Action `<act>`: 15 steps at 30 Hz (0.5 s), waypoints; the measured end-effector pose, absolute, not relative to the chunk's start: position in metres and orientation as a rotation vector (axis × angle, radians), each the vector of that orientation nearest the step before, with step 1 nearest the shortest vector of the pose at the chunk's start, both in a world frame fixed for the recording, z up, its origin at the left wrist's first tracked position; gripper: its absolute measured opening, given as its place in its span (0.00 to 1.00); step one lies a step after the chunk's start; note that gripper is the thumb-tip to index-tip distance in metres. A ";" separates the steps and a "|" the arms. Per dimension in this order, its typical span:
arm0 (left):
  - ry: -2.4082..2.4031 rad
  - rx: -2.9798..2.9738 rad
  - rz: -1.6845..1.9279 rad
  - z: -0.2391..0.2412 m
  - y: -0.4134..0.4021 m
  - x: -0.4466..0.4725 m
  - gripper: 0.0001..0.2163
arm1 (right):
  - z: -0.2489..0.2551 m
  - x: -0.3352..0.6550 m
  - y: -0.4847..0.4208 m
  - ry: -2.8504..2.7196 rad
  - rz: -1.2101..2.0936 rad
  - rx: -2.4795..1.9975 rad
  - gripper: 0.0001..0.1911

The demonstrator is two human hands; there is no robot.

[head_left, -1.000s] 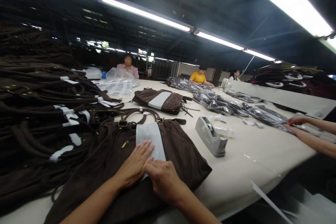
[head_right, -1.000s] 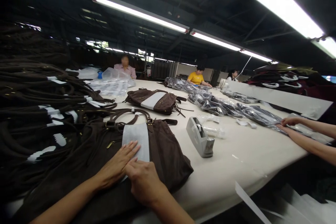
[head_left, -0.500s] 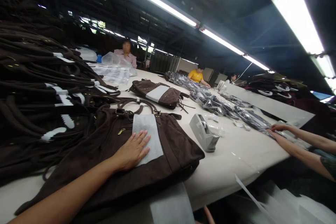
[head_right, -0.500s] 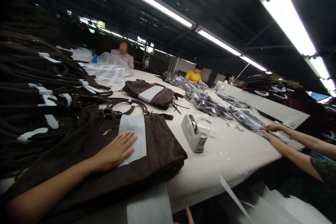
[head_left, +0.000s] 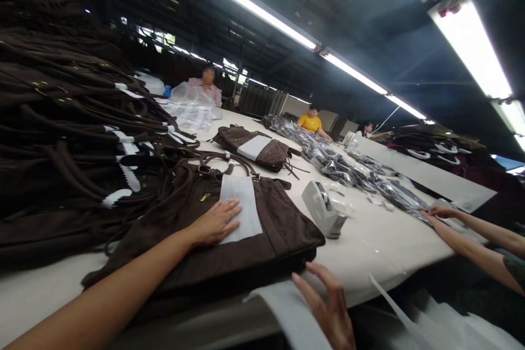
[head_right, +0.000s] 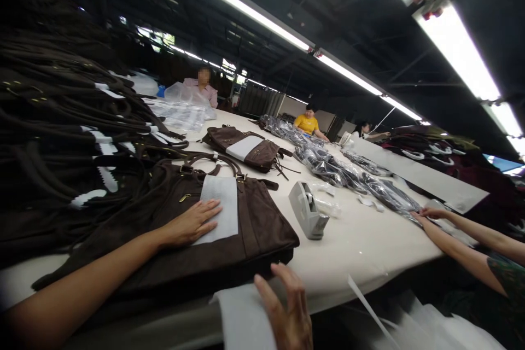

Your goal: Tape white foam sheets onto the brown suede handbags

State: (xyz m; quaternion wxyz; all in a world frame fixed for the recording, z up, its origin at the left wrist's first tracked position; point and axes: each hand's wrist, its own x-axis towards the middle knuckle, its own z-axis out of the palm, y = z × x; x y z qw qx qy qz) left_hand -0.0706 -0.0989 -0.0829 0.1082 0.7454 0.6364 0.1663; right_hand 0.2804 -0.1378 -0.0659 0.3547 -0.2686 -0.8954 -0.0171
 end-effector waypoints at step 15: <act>1.855 2.143 0.510 -0.082 -0.093 -0.069 0.27 | -0.104 0.187 -0.187 -2.552 0.519 0.002 0.13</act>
